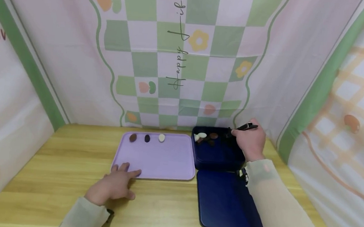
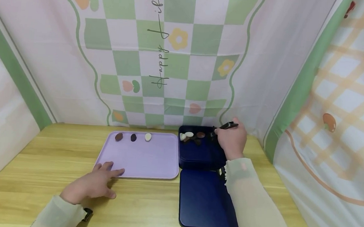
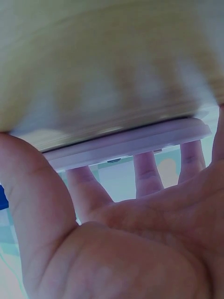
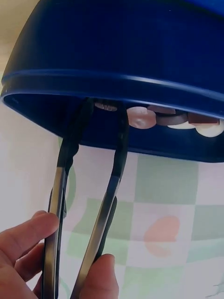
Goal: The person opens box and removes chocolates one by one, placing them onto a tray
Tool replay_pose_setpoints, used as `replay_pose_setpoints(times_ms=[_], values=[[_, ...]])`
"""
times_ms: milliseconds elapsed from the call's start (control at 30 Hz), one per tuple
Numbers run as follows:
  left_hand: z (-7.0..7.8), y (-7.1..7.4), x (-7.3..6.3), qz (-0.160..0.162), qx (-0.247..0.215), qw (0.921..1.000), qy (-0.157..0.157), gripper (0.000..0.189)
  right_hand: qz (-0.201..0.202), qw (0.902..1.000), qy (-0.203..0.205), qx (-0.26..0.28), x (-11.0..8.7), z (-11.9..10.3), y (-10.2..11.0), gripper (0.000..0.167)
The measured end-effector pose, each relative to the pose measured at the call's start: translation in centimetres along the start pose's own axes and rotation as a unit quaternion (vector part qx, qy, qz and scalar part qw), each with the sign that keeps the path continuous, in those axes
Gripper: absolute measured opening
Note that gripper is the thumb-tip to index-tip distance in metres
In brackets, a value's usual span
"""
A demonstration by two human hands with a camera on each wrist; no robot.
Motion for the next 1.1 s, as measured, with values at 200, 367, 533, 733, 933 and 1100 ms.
replay_pose_setpoints(times_ms=[200, 367, 533, 733, 933, 1100], values=[[-0.1, -0.1, 0.0, 0.001, -0.002, 1.0000, 0.001, 0.080, 0.002, 1.0000, -0.002, 0.008, -0.2, -0.3, 0.2, 0.044], [-0.2, -0.2, 0.0, 0.000, -0.002, 1.0000, 0.003, 0.080, -0.001, 1.0000, 0.002, 0.007, -0.2, -0.2, 0.2, 0.043], [-0.2, -0.2, 0.0, 0.001, 0.001, 1.0000, 0.003, 0.080, -0.019, 0.9998, 0.003, 0.002, -0.3, 0.0, 0.7, 0.043], [-0.1, -0.1, 0.0, 0.004, 0.004, 1.0000, -0.001, 0.081, -0.007, 0.9995, -0.027, 0.016, -0.3, 0.4, 1.3, 0.045], [-0.1, -0.1, 0.0, 0.001, 0.001, 1.0000, 0.002, 0.080, 0.023, 0.9958, -0.063, 0.062, -0.3, 0.3, 1.7, 0.049], [-0.1, -0.1, -0.1, -0.003, 0.000, 1.0000, 0.009, 0.080, 0.007, 0.9926, -0.083, 0.088, -0.6, -0.4, 1.9, 0.054]])
Point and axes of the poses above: each hand's wrist, its own x-axis towards the middle knuckle, its own y-axis out of the back of the hand, z = x × y, the point moved 2 cm from there along x, towards the middle knuckle, and after that the axes turned 9 degrees about -x, right-handed, at the moved point
